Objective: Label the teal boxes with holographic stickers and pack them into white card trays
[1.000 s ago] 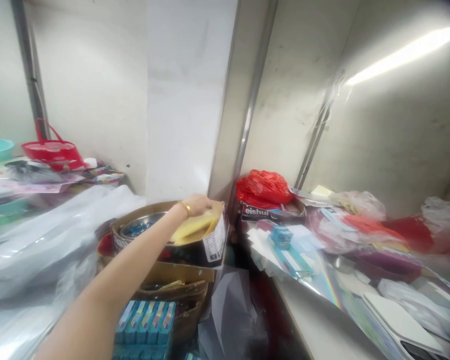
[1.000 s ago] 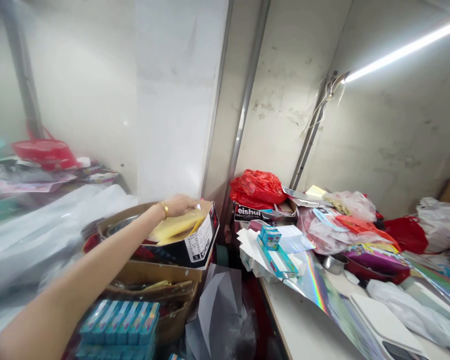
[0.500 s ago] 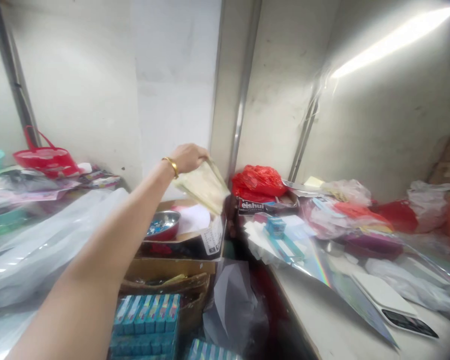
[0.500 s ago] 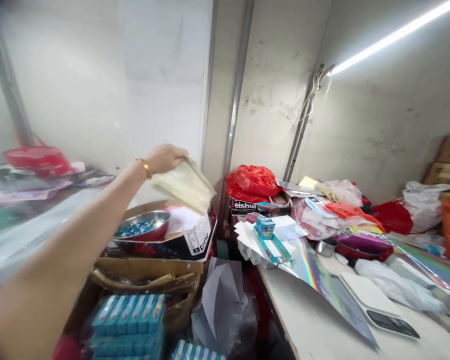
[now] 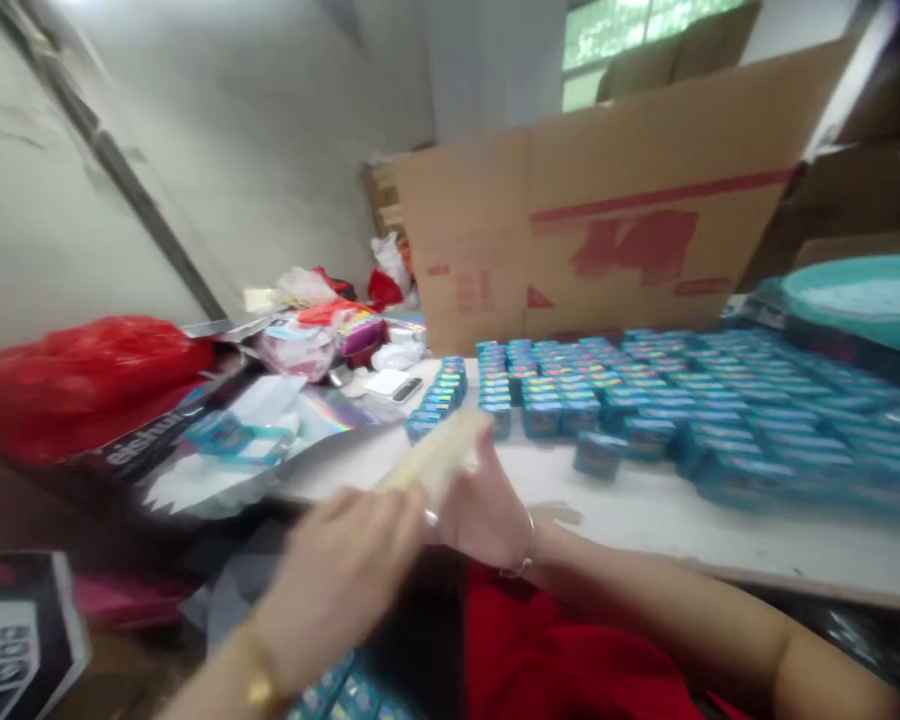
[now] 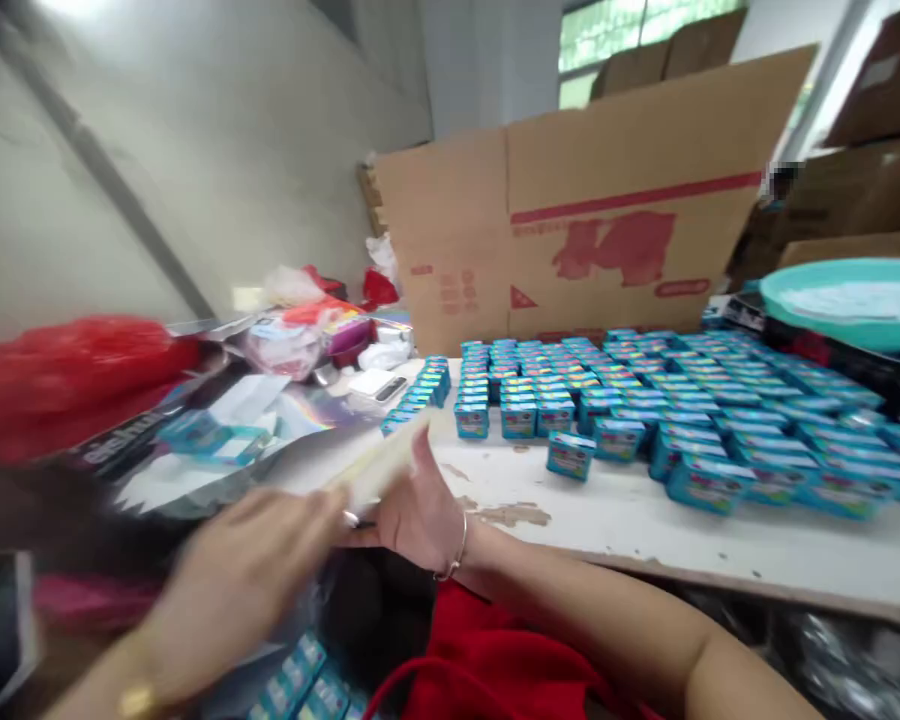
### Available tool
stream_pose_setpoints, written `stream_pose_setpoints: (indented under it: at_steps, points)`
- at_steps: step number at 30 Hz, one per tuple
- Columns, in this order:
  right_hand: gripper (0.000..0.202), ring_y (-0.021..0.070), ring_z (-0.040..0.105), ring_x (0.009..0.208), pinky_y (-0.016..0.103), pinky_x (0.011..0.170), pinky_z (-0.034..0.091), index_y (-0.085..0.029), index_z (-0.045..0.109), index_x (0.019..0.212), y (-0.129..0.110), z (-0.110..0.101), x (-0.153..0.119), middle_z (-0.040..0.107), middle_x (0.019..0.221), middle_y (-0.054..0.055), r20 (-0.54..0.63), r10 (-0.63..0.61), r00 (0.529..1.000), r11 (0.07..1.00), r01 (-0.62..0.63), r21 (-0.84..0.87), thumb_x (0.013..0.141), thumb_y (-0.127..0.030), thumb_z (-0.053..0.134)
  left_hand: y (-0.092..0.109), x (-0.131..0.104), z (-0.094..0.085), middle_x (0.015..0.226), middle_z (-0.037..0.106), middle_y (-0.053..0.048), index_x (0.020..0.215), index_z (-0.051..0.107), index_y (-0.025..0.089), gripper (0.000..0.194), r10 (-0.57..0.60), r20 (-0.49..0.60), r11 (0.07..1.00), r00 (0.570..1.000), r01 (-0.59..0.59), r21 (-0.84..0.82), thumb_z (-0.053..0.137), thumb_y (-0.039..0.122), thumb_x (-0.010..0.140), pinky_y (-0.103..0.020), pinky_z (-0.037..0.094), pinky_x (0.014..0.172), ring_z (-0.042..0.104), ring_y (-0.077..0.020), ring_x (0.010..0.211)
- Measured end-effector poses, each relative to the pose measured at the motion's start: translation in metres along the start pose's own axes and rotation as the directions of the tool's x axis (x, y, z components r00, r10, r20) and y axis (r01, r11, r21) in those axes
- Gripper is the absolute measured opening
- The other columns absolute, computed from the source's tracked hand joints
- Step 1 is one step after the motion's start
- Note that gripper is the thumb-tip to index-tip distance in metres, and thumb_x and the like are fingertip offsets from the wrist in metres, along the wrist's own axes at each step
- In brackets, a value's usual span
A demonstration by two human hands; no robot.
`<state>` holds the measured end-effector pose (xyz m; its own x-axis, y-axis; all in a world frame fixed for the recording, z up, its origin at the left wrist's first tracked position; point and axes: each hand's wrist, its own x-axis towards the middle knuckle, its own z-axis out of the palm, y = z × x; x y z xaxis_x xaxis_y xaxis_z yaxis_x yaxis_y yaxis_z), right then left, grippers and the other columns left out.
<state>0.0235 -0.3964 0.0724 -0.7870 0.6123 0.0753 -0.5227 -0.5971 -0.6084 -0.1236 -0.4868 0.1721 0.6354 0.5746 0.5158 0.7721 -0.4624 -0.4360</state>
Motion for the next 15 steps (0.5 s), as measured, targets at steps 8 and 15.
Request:
stream_pose_setpoints:
  at_steps: [8, 15]
  points:
    - [0.035, 0.0231, 0.069, 0.075, 0.035, 0.077, 0.054, -0.010, 0.066, 0.097, -0.031, -0.076, -0.070, 0.072, 0.082, 0.011, -0.347, 0.054, 0.936, 0.998, -0.063, -0.013, 0.080, -0.039, 0.055, 0.104, 0.041, 0.070, 0.087, 0.066, -0.006, 0.111, 0.057, 0.016, 0.026, 0.309, 0.009, 0.895, 0.951, -0.287, -0.343, 0.048, 0.032, 0.092, -0.035, 0.048, 0.079, 0.061, -0.0188, 0.078]
    - [0.039, 0.0242, 0.067, 0.090, 0.041, 0.092, 0.049, -0.016, 0.068, 0.105, -0.045, -0.102, -0.110, 0.072, 0.099, 0.008, -0.366, -0.220, 0.904, 0.944, 0.103, -0.315, 0.071, -0.035, 0.071, 0.087, 0.058, 0.098, 0.110, 0.060, -0.010, 0.120, 0.053, 0.022, 0.028, -0.218, -0.036, 0.804, 0.975, 0.159, -0.573, 0.048, 0.025, 0.093, -0.037, 0.046, 0.087, 0.055, -0.0207, 0.102]
